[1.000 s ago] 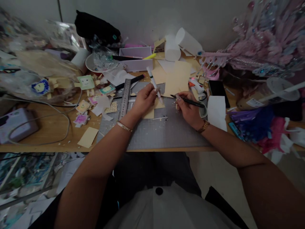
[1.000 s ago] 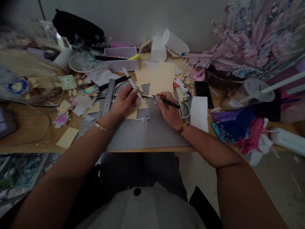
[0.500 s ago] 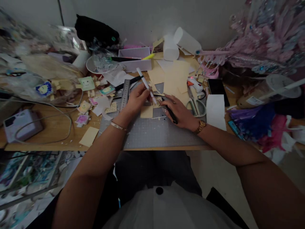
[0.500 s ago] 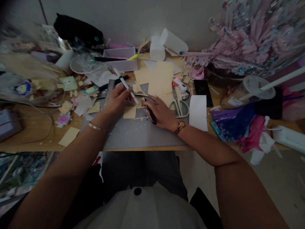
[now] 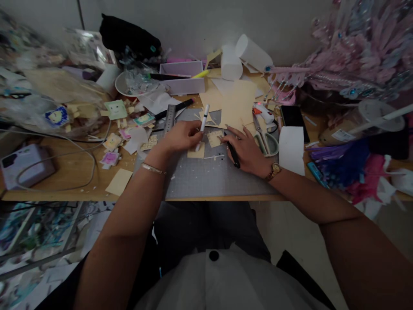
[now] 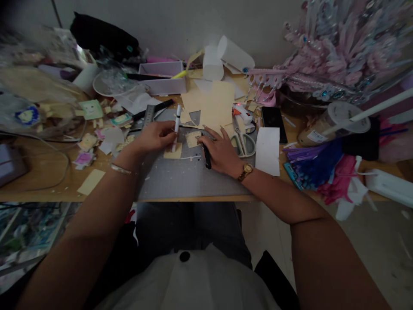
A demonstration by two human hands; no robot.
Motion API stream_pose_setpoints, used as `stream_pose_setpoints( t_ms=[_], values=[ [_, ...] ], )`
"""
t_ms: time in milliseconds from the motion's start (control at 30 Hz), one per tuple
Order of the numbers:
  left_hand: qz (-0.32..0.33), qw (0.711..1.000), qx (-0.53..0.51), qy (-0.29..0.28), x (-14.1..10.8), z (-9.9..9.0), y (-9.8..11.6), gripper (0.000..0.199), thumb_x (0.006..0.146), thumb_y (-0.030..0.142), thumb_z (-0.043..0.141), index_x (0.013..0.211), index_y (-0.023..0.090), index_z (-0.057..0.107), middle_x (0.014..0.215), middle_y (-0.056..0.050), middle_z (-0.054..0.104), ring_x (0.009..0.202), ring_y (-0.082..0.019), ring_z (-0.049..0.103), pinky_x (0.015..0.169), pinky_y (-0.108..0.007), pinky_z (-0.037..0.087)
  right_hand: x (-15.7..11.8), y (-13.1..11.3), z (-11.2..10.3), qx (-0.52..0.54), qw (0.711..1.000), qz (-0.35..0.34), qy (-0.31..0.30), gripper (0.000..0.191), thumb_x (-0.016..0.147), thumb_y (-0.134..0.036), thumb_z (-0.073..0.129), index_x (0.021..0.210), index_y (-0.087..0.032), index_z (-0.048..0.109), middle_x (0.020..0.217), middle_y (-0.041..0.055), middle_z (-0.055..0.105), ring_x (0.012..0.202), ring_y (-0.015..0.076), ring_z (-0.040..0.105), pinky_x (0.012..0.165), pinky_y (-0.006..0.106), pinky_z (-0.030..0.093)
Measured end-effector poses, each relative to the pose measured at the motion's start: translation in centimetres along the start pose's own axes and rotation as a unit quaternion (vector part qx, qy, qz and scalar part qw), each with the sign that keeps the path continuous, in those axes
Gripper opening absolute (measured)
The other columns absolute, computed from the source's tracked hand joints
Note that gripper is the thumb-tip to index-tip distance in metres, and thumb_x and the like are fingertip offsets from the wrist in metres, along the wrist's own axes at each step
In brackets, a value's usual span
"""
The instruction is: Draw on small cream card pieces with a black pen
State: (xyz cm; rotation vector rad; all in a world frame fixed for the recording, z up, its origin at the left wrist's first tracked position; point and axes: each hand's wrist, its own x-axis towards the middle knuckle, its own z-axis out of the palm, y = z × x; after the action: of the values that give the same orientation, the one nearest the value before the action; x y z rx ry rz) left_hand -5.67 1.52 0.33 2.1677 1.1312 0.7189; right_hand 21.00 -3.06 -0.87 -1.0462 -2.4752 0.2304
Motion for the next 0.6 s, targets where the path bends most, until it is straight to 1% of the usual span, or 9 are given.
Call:
stream_pose_setpoints(
  t_ms=[67,167,233,300,367,467,533,600],
  values=[
    [0.003,0.999,0.023,0.03,0.1,-0.3,-0.4,0.022,0.089,0.032,0.059,0.072,0.02,0.052,0.056,0.002,0.053,0.051,-0.011,0.047,0.053,-0.028,0.042,0.0,0.1,0.0,0.012,1.0,0.0,0.011,0.022,0.099,-0.019,0.047,0.117,-0.022,0.058,0.122,0.0129,0.074,0.147,0.0318,0.049,0.121,0.063,0.029],
    [-0.005,0.996,0.009,0.09,0.3,-0.1,-0.6,0.023,0.097,0.033,0.053,0.078,0.019,0.054,0.06,0.0,0.054,0.056,-0.013,0.052,0.06,-0.031,0.049,-0.1,0.3,-0.1,0.044,0.998,0.001,0.047,0.022,0.095,-0.021,0.052,0.116,-0.022,0.058,0.118,0.012,0.074,0.135,0.0319,0.059,0.115,0.057,0.039],
    [-0.018,0.994,-0.012,0.104,0.5,0.3,-0.4,0.023,0.101,0.033,0.048,0.085,0.018,0.055,0.063,-0.001,0.057,0.062,-0.014,0.056,0.065,-0.033,0.054,0.0,0.4,-0.2,0.065,0.996,-0.007,0.064,0.025,0.091,-0.02,0.054,0.116,-0.022,0.058,0.116,0.0125,0.073,0.124,0.0314,0.063,0.109,0.052,0.045],
    [-0.028,0.994,-0.026,0.106,0.6,0.8,-0.4,0.023,0.103,0.033,0.045,0.09,0.018,0.056,0.064,-0.001,0.059,0.064,-0.015,0.057,0.069,-0.035,0.056,0.2,0.5,-0.2,0.08,0.994,-0.019,0.065,0.03,0.089,-0.02,0.054,0.118,-0.021,0.057,0.116,0.0128,0.071,0.118,0.0308,0.063,0.105,0.05,0.048],
    [-0.033,0.992,-0.035,0.12,0.8,1.2,-0.7,0.025,0.105,0.035,0.043,0.093,0.018,0.056,0.066,-0.001,0.06,0.066,-0.014,0.058,0.07,-0.035,0.056,0.7,0.6,0.2,0.09,0.994,-0.034,0.05,0.034,0.088,-0.02,0.054,0.122,-0.021,0.057,0.118,0.0135,0.07,0.119,0.0309,0.062,0.105,0.051,0.047],
    [-0.028,0.986,-0.053,0.153,1.0,1.5,-1.5,0.027,0.105,0.041,0.044,0.095,0.02,0.058,0.071,-0.002,0.062,0.072,-0.016,0.063,0.07,-0.035,0.055,1.6,0.9,1.1,0.084,0.995,-0.039,0.031,0.039,0.09,-0.027,0.057,0.128,-0.02,0.056,0.128,0.0159,0.066,0.127,0.0338,0.056,0.111,0.055,0.042],
    [-0.023,0.983,-0.064,0.17,1.0,1.7,-2.0,0.028,0.105,0.044,0.045,0.097,0.02,0.059,0.073,-0.003,0.064,0.077,-0.018,0.065,0.07,-0.035,0.056,1.9,1.1,1.5,0.068,0.996,-0.016,0.049,0.043,0.091,-0.034,0.059,0.132,-0.02,0.055,0.133,0.0178,0.063,0.135,0.0363,0.05,0.115,0.058,0.037],
    [-0.02,0.98,-0.073,0.184,1.1,2.0,-2.2,0.029,0.104,0.045,0.045,0.099,0.021,0.06,0.075,-0.003,0.065,0.079,-0.019,0.066,0.07,-0.035,0.056,2.0,1.2,1.5,0.063,0.995,0.007,0.081,0.042,0.094,-0.039,0.057,0.132,-0.02,0.054,0.133,0.0179,0.063,0.135,0.0366,0.05,0.114,0.058,0.039]
  ],
)
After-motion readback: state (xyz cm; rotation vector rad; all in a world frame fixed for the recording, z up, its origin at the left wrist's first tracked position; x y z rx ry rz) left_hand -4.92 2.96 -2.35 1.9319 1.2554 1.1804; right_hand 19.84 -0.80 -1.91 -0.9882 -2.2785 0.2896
